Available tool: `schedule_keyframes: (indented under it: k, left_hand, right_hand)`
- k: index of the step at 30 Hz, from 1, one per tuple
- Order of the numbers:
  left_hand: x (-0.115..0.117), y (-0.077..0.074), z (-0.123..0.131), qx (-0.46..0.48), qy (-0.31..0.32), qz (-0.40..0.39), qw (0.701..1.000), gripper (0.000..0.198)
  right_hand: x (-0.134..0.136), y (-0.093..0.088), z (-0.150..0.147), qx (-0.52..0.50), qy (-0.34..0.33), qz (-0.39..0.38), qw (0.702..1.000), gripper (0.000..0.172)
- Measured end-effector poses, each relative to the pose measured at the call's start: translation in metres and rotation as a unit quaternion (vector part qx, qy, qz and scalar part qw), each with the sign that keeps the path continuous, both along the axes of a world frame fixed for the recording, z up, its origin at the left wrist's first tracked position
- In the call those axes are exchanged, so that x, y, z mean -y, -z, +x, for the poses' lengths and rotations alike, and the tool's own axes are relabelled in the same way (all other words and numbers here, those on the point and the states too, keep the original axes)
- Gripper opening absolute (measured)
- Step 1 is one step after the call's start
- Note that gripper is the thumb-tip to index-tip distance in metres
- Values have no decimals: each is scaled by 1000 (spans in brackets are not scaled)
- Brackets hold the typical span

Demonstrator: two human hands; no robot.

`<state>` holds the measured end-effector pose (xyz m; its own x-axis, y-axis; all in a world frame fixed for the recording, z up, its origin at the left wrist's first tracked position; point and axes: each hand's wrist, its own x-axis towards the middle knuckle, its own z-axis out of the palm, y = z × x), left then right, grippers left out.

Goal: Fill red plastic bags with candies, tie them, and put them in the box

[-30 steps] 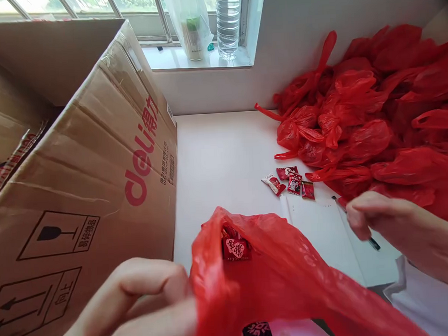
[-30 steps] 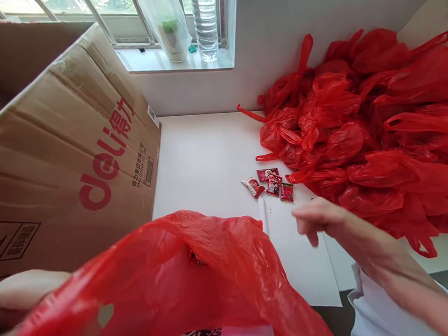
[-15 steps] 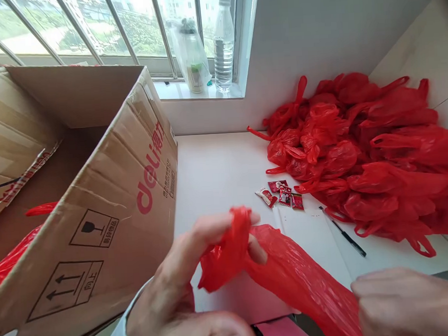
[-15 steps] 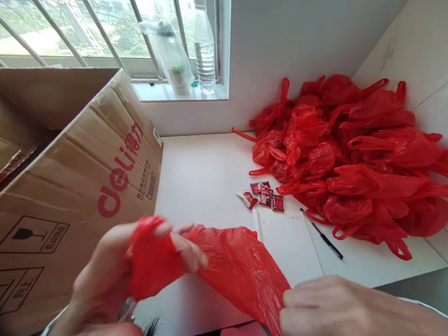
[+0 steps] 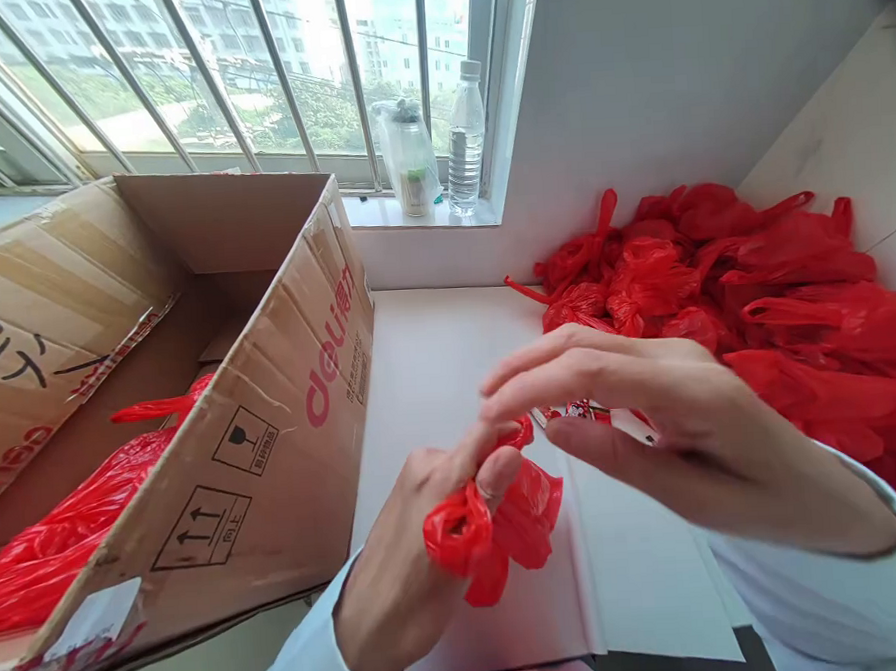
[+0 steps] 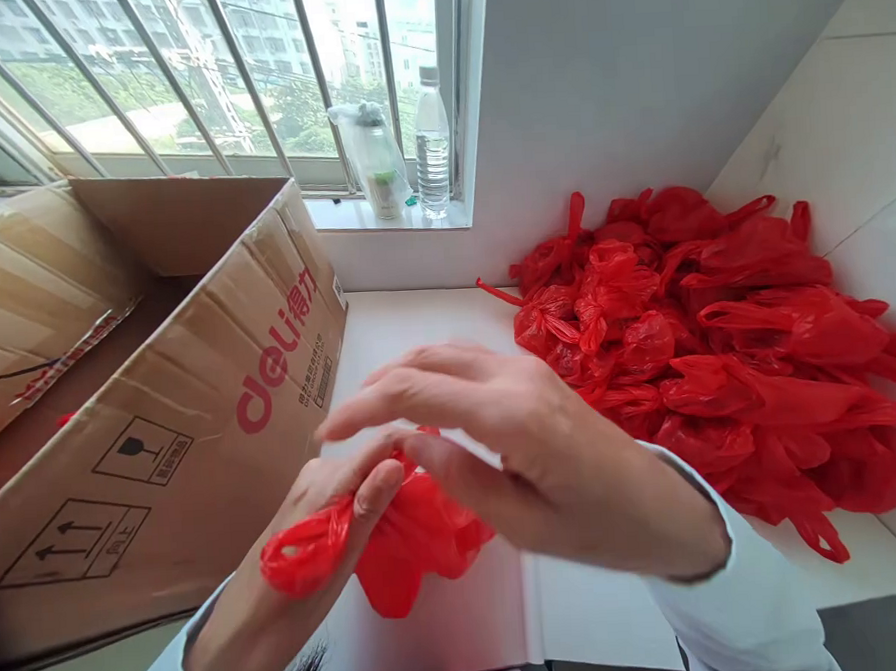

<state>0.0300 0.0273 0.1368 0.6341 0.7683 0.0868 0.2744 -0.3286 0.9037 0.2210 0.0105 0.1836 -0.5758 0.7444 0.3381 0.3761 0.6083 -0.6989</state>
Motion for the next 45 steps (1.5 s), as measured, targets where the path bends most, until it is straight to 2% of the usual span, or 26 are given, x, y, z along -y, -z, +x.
schedule_keyframes:
  k: [2, 4, 6, 8, 10, 11, 13, 15, 16, 18, 19, 20, 22, 24, 25, 26, 28, 29, 32, 34, 35, 37, 39, 40, 43, 45]
  left_hand:
    - [-3, -4, -5, -5, 28, -62, 998, 26]
    - [-6, -5, -7, -13, 51, -158, 986, 29]
    - [-9, -1, -5, -3, 68, -262, 963, 34]
    - [-13, 6, -2, 51, 74, -337, 937, 38]
    - [-18, 14, 0, 110, 68, -373, 919, 36]
    - [-20, 16, -1, 131, 64, -379, 914, 32]
    - [-24, 18, -4, 145, 74, -371, 914, 24]
    - [-23, 15, -9, 122, 109, -301, 939, 19]
    - [-21, 12, -11, 94, 125, -234, 959, 17]
    - [-12, 6, -15, -10, 143, -57, 988, 16]
    - [-7, 2, -16, -69, 139, 47, 987, 17]
    - [-2, 0, -16, -121, 129, 158, 972, 19]
    - [6, -1, -17, -172, 80, 364, 912, 21]
    - [8, 4, -19, -139, 4, 490, 861, 22]
    - [7, 9, -21, -107, -30, 506, 855, 21]
    - [5, 15, -23, -71, -61, 495, 864, 18]
    - [1, 25, -28, -8, -107, 427, 898, 15]
    - [-1, 29, -31, 5, -117, 397, 911, 16]
    - [-2, 34, -38, -15, -101, 367, 925, 19]
    - [0, 35, -42, -38, -76, 397, 914, 22]
    - [1, 36, -43, -43, -79, 423, 902, 24]
    - [3, 41, -45, -46, -120, 494, 860, 22]
    - [3, 50, -47, -40, -171, 552, 815, 12]
    - [3, 54, -47, -34, -188, 565, 803, 5]
    - [0, 62, -46, -26, -201, 565, 800, 6]
    - [0, 61, -44, -35, -191, 556, 808, 14]
  right_hand:
    - [-14, 24, 12, -8, 9, -64, 998, 32]
    - [-23, 50, 18, -64, 22, -152, 986, 20]
    - [-22, 69, 16, -148, 65, -189, 969, 7]
    - [-12, 74, 10, -195, 131, -134, 963, 2]
    - [3, 67, 3, -178, 161, -20, 971, 6]
    - [11, 61, 1, -142, 145, 37, 978, 10]
    - [21, 49, -1, -40, 54, 105, 992, 14]
    - [21, 44, 1, 5, -49, 103, 993, 10]
    - [17, 46, 2, -23, -68, 87, 994, 9]
    - [3, 54, 3, -139, -37, 24, 989, 13]
    - [-5, 60, 3, -191, -12, -21, 981, 17]
    - [-14, 67, 1, -220, -1, -75, 973, 22]
    - [-29, 81, -6, -207, -38, -181, 961, 30]
    - [-39, 92, -15, -179, -111, -236, 949, 32]
    - [-42, 96, -19, -169, -136, -245, 945, 33]
    - [-44, 98, -22, -162, -149, -245, 944, 35]
    - [-44, 100, -26, -143, -145, -222, 953, 35]
    - [-43, 99, -26, -126, -123, -194, 965, 29]
    - [-39, 92, -25, -51, -22, -39, 998, 12]
    - [-37, 86, -23, -21, -27, 26, 999, 10]
    - [-36, 85, -23, -23, -52, 27, 998, 11]
    - [-36, 86, -25, -45, -110, -21, 993, 17]
    - [-36, 94, -30, -69, -146, -89, 983, 24]
    - [-36, 99, -33, -75, -157, -117, 978, 29]
    - [-36, 117, -42, -73, -202, -174, 961, 39]
    - [-33, 123, -44, -85, -203, -199, 955, 37]
